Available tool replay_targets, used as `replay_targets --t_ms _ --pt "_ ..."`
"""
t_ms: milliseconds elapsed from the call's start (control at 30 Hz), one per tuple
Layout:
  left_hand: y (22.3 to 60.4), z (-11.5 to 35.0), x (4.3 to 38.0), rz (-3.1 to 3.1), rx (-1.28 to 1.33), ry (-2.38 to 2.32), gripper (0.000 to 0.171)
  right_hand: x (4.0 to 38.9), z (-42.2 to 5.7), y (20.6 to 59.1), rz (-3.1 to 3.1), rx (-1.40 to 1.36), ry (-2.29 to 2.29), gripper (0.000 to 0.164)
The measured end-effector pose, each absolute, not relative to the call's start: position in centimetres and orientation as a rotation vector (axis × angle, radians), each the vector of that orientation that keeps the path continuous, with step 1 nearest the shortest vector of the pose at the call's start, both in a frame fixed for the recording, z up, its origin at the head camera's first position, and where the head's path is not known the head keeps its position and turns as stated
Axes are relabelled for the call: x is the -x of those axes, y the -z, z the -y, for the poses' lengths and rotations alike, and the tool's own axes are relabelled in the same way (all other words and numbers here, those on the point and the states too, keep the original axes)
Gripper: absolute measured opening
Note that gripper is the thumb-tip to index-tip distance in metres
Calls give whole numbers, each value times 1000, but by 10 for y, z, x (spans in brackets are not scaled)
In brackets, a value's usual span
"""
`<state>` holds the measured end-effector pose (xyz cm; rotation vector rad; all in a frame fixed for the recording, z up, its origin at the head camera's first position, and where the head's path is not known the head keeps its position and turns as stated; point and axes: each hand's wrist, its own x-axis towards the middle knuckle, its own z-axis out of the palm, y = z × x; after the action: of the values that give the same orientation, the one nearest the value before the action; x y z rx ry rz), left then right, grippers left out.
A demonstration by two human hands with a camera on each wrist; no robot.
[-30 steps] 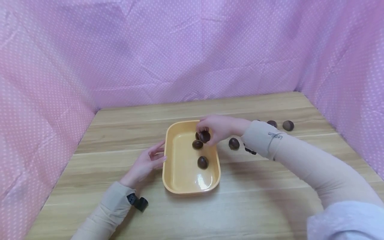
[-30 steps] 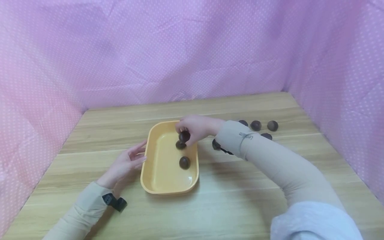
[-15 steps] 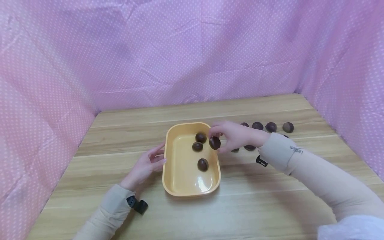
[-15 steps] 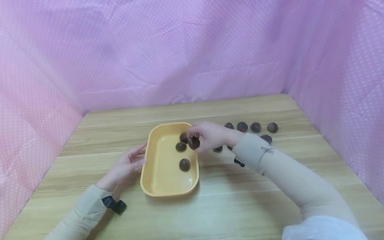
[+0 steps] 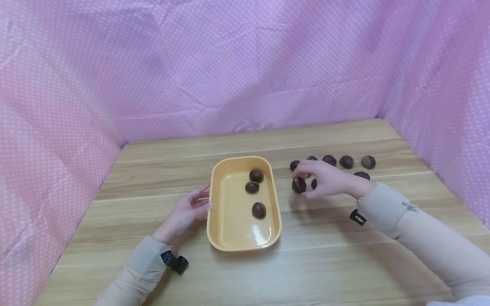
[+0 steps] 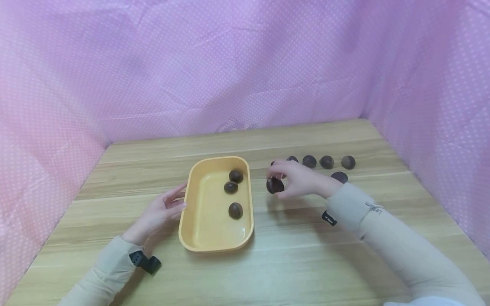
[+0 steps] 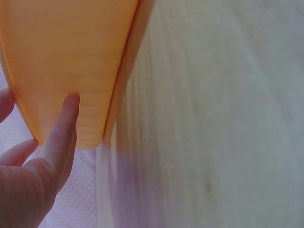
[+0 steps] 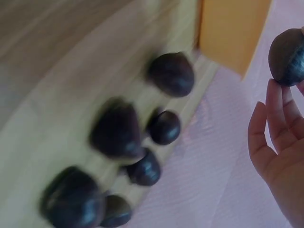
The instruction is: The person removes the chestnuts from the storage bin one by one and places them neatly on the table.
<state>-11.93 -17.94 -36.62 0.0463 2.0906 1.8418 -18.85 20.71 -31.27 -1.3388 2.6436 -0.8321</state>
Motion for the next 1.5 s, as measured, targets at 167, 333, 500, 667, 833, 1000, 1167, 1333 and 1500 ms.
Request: replay_targets --t_ms 167,333,500,667,833,1000,1167,1333,1500 --pt "367 179 120 -2104 -52 -1836 68 186 -233 320 -2711 1326 874 40" --pt "368 180 121 -2091 -34 -1843 68 185 -264 327 -2825 1288 885 42" --pt "366 179 120 -2088 -14 -1839 68 185 -293 330 -2939 1167 842 45" --pt "364 180 119 -2101 -4 -1826 68 188 -320 331 -3020 1034 774 44" --pt "363 179 120 -2102 -7 -1822 67 191 -347 335 -3051 918 758 44" --pt "364 179 120 -2106 -4 -1810 67 195 -375 341 -3066 779 712 38" --pt "367 181 119 -2110 -5 -1800 68 198 -394 348 -3032 655 635 38" --pt "369 181 120 -2108 -13 -1806 68 202 -405 356 -3022 581 561 38" --pt "369 181 122 -2105 -24 -1825 68 204 -409 361 -3015 567 554 34"
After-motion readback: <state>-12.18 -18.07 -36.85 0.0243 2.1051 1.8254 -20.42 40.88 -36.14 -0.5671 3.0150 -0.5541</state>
